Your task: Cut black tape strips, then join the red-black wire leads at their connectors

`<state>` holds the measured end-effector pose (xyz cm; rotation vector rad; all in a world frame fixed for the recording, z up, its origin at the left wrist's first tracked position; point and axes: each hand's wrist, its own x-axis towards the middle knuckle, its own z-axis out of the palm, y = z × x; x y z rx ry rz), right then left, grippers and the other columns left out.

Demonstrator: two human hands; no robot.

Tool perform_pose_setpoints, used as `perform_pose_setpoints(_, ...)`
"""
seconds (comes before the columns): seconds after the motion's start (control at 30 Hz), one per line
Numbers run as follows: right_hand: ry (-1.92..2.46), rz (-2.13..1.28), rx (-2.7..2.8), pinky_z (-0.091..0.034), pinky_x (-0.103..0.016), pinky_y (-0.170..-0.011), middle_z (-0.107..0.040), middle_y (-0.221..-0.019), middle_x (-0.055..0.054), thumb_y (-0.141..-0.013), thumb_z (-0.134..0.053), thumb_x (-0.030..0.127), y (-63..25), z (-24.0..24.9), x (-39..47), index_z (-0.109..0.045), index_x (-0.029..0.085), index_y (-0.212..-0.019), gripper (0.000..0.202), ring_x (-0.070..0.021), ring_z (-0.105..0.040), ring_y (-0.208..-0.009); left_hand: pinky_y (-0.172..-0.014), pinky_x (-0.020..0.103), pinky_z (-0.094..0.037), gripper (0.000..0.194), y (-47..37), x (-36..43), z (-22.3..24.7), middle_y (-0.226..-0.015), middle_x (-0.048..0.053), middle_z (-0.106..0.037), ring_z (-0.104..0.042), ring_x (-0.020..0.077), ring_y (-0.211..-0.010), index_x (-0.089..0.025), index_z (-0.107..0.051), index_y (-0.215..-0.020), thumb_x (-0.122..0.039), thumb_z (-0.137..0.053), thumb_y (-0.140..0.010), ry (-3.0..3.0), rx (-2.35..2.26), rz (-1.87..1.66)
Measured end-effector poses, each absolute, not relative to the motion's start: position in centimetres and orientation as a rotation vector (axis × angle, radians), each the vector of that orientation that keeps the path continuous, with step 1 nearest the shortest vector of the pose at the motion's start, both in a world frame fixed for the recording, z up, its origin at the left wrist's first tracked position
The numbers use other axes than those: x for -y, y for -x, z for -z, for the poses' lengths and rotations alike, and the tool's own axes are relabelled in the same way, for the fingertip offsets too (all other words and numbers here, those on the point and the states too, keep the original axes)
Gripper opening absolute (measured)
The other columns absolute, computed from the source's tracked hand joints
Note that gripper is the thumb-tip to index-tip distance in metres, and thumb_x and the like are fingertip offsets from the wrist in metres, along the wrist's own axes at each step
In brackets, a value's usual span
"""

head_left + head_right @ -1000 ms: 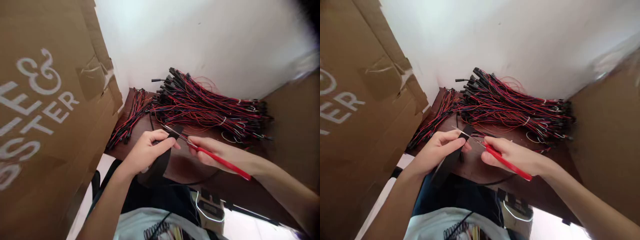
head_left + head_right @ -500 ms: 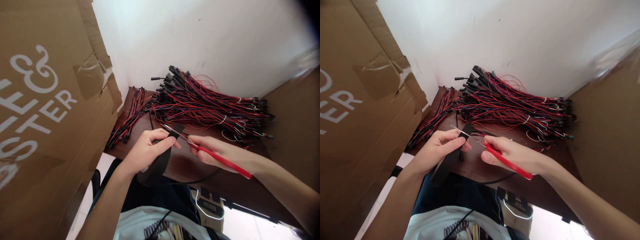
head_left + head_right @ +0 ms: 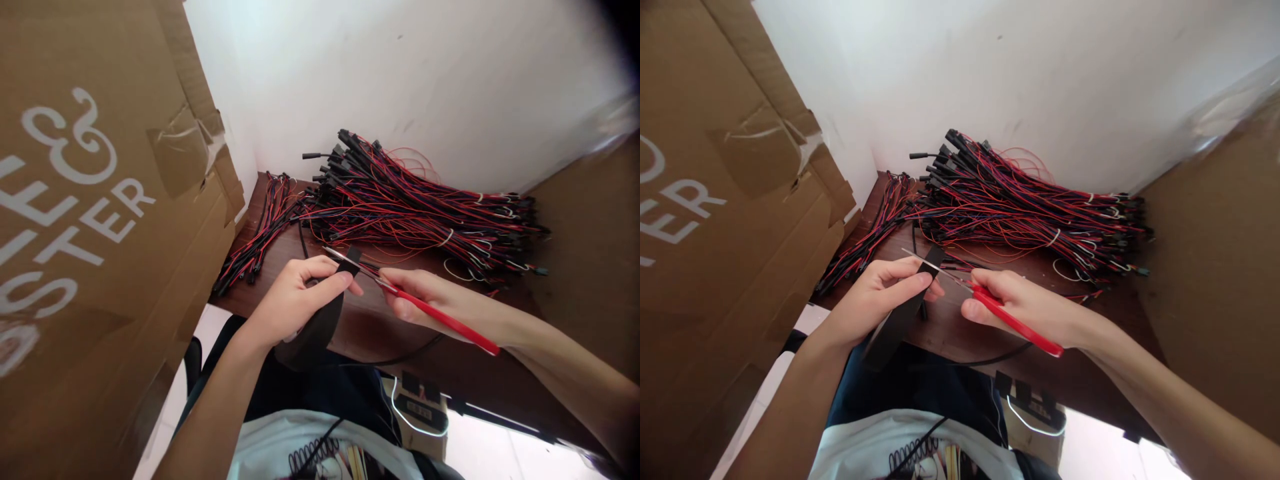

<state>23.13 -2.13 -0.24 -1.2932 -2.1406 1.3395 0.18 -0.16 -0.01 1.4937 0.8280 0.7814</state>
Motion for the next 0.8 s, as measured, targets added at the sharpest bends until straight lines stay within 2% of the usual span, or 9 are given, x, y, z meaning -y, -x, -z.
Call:
perform_pose_setpoints(0.27, 1.348, -1.27, 2.176, -0.03, -0.026, -0.053, -0.036, -0.07, 0.003, -0.084, -0.043, 0.076, -23.2, 0.55, 2.11, -0.041, 0.022, -0.074, 0.055, -0.0127, -0.032, -0.061, -0.076, 0.027, -0.041, 0.023, -0.22, 0.2, -0.07, -0.078, 0.003, -0.065, -0.059, 0.0149, -0.075, -0.015, -0.074, -0.073, -0.028, -0.06, -0.087, -1.503, -0.831, -0.776)
perform_pose_setpoints(0.8, 1.237, -1.369, 2.131, -0.031, -0.025, -0.053, -0.036, -0.072, 0.002, -0.087, -0.045, 0.072, -23.27, 0.93, 2.17, -0.044, 0.021, -0.078, 0.052, -0.0122, -0.033, -0.062, -0.076, 0.028, -0.044, 0.023, -0.24, 0.17, -0.02, -0.077, 0.005, -0.068, -0.061, 0.0173, -0.078, -0.015, -0.076, -0.075, -0.03, -0.061, -0.086, -1.51, -0.837, -0.778)
